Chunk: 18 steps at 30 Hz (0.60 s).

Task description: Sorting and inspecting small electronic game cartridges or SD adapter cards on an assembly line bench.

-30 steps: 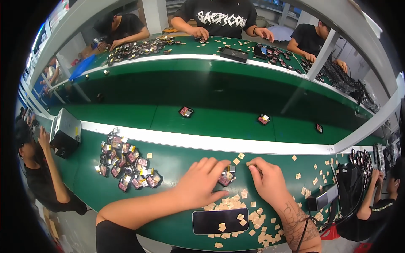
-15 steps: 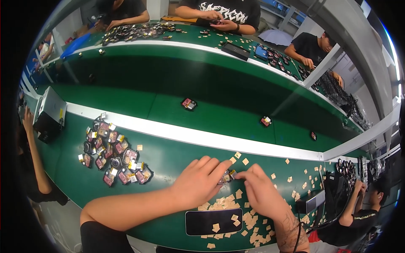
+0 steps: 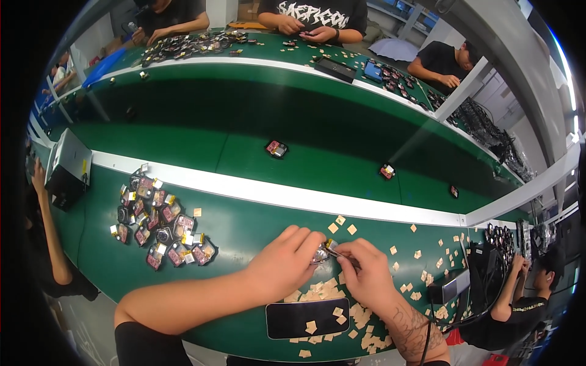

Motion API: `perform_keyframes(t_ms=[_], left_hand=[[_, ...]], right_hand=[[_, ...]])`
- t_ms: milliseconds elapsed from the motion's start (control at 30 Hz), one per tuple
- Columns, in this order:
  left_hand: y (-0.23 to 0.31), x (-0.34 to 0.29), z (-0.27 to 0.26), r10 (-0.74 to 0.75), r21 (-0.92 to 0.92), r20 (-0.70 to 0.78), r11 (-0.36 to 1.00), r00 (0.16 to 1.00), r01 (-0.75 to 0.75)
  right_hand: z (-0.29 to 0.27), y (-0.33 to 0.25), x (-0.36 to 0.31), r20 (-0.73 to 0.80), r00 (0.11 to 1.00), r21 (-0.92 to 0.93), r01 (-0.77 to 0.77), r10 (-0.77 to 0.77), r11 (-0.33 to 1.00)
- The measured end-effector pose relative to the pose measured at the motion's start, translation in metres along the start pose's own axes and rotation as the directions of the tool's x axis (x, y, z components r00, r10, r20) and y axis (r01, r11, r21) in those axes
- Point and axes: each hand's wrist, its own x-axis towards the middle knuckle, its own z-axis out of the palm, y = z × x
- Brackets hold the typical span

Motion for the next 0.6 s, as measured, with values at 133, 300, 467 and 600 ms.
perform_keyframes(t_ms=[133,300,467,600], left_hand=[[-0.003,-0.001,-0.001,-0.026,-0.024,-0.012,0.999,1.000,0.025],[-0.004,0.004,-0.008,0.070,-0.080,0.058,0.995,0.996,-0.066],[-0.012,0.002,-0.007,0.125,-0.051,0.128,0.991,0.984,-0.120],[-0.013,-0.001,-0.005,0.194,-0.002,0.122,0.981,0.973,-0.196]], right_hand=[[-0.015,0.001,0.007,-0.007,1.000,0.138,-0.027,0.028,0.990],[-0.019,0.005,0.011,0.131,0.985,-0.168,0.137,-0.115,0.976],[-0.021,0.003,0.009,0.165,0.985,0.021,0.054,-0.056,0.998],[-0.027,0.005,0.012,0.172,0.985,0.139,-0.007,-0.018,0.990]])
